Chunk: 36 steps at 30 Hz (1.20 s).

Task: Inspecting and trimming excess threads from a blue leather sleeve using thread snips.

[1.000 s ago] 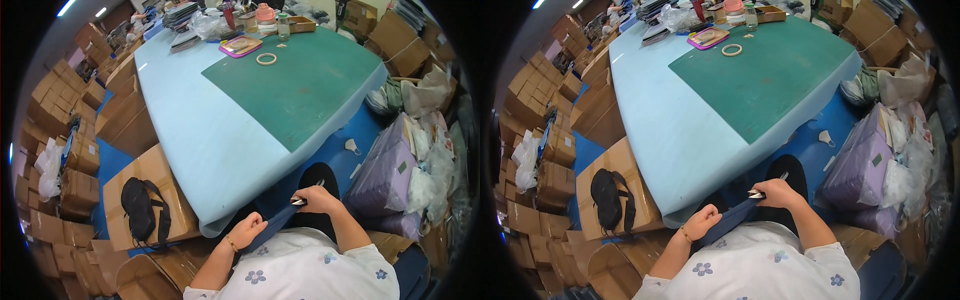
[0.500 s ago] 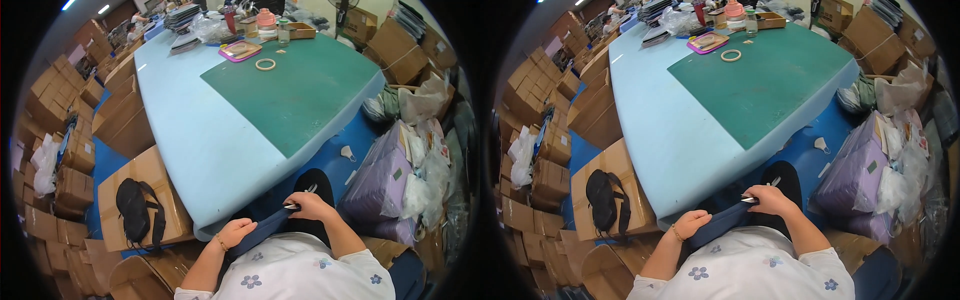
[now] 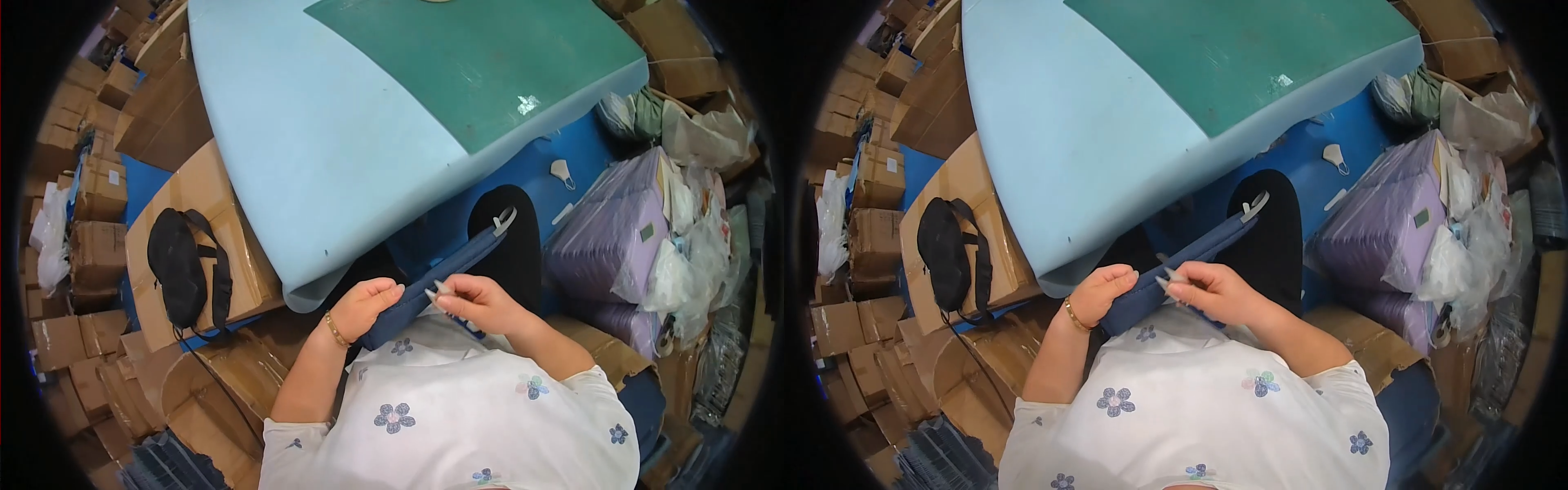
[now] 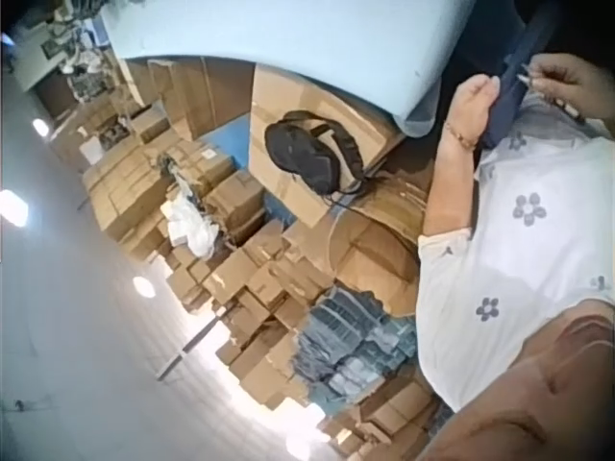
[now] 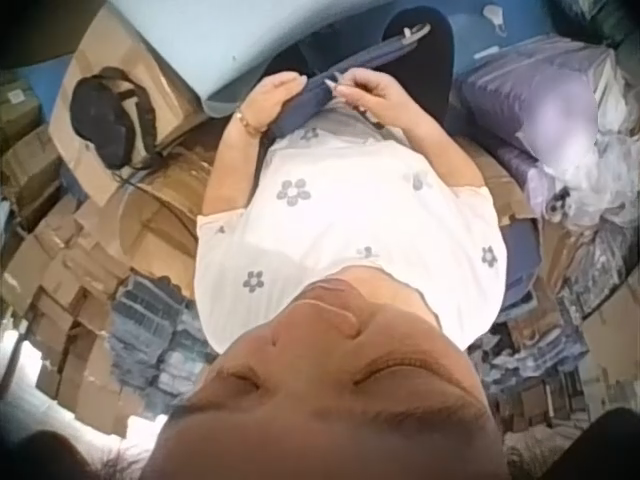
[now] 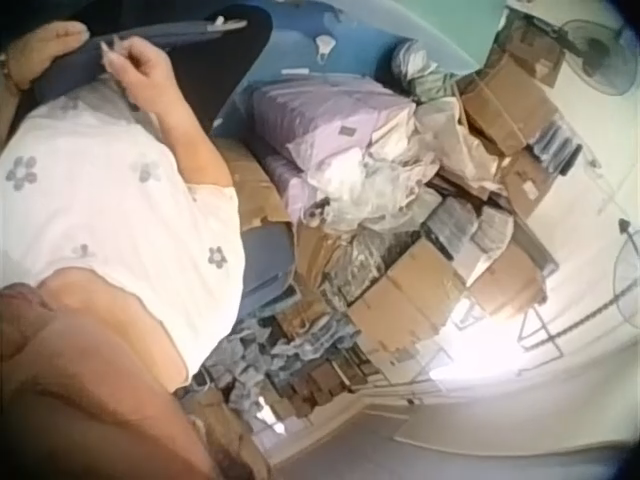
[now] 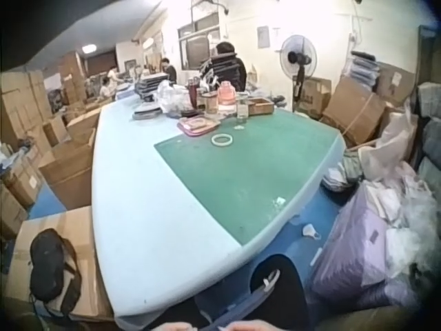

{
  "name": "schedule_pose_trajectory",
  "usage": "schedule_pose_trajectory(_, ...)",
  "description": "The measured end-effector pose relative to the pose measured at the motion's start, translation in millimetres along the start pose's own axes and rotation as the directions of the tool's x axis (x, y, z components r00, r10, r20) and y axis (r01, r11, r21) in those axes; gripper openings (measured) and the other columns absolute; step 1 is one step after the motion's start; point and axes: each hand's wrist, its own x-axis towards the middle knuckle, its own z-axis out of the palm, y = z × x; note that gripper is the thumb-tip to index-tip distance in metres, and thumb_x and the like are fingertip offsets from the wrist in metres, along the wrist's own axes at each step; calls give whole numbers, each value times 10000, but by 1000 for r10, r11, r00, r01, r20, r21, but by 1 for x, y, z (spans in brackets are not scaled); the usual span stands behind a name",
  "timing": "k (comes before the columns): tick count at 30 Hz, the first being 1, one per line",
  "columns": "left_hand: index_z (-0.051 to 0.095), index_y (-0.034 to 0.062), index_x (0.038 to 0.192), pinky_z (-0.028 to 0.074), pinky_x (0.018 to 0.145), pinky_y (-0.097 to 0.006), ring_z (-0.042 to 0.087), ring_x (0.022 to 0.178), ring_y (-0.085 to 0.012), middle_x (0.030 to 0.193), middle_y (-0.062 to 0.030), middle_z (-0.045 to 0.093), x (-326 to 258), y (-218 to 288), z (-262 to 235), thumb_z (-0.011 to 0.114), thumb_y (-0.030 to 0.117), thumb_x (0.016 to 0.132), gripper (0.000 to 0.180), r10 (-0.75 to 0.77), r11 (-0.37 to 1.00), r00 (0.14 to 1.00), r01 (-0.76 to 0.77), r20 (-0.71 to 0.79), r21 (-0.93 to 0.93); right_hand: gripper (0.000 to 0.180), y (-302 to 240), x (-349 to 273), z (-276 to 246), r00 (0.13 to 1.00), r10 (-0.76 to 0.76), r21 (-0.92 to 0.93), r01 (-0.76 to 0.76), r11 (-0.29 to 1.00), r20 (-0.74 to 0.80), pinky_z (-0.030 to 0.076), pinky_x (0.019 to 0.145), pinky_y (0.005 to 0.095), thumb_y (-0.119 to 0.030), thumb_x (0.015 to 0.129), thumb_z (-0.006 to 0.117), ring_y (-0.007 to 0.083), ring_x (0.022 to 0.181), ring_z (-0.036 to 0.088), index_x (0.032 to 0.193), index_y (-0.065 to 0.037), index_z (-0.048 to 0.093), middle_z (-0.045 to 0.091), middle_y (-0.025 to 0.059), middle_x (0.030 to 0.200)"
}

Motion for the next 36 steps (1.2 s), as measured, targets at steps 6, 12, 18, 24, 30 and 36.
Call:
schedule_pose_trajectory(6, 600, 65, 835, 398, 620, -180, 461, 684, -7, 772, 79, 555, -4, 0, 8, 528, 249, 950, 229, -94, 971, 996, 94, 11, -221, 173, -13, 8, 19, 992, 24, -219, 3, 976, 121, 389, 516, 190, -155, 866, 662, 25, 582, 498, 784, -8, 621, 586, -20, 656)
schedule_pose_trajectory(12, 589, 74, 811, 375, 609, -170, 436, 688, 2, 755, 89, 527, -11, -10, 17, 523, 233, 953, 223, -66, 963, 997, 56, -32, -265, 168, -10, 15, 16, 967, 146, -199, -104, 974, 208, 396, 520, 191, -158, 863, 662, 24, 587, 515, 795, -10, 626, 583, -23, 642)
schedule_pose_trajectory(18, 553, 68, 760, 318, 566, -178, 351, 655, -5, 705, 100, 423, -18, -21, 31, 517, 225, 957, 255, 44, 990, 994, -57, -104, -132, 159, -20, 13, 11, 903, 356, -76, -348, 935, 243, 400, 506, 187, -172, 858, 664, 30, 571, 529, 804, -24, 639, 592, -24, 637)
schedule_pose_trajectory(24, 524, 46, 738, 306, 567, -187, 336, 653, -18, 686, 81, 392, -20, -19, 39, 497, 196, 966, 274, 91, 994, 987, -98, -129, -43, 163, -26, 12, 7, 878, 404, -155, -376, 914, 256, 392, 496, 189, -182, 858, 664, 32, 560, 524, 820, -24, 652, 603, -17, 640)
schedule_pose_trajectory(30, 562, 24, 826, 335, 638, -169, 388, 720, -11, 748, 76, 453, -21, -29, 34, 498, 172, 963, 212, 124, 992, 990, -126, -70, -29, 171, -24, 11, 7, 854, 441, -115, -426, 897, 277, 388, 487, 192, -190, 840, 686, 40, 540, 524, 824, -21, 666, 614, -8, 639)
schedule_pose_trajectory(36, 506, 37, 732, 310, 569, -199, 335, 651, -35, 674, 63, 373, -22, -24, 43, 480, 191, 973, 287, 148, 989, 981, -145, -123, 31, 177, -22, 11, 7, 845, 460, -131, -441, 888, 273, 385, 481, 192, -194, 837, 691, 37, 538, 523, 805, -21, 671, 618, -3, 635)
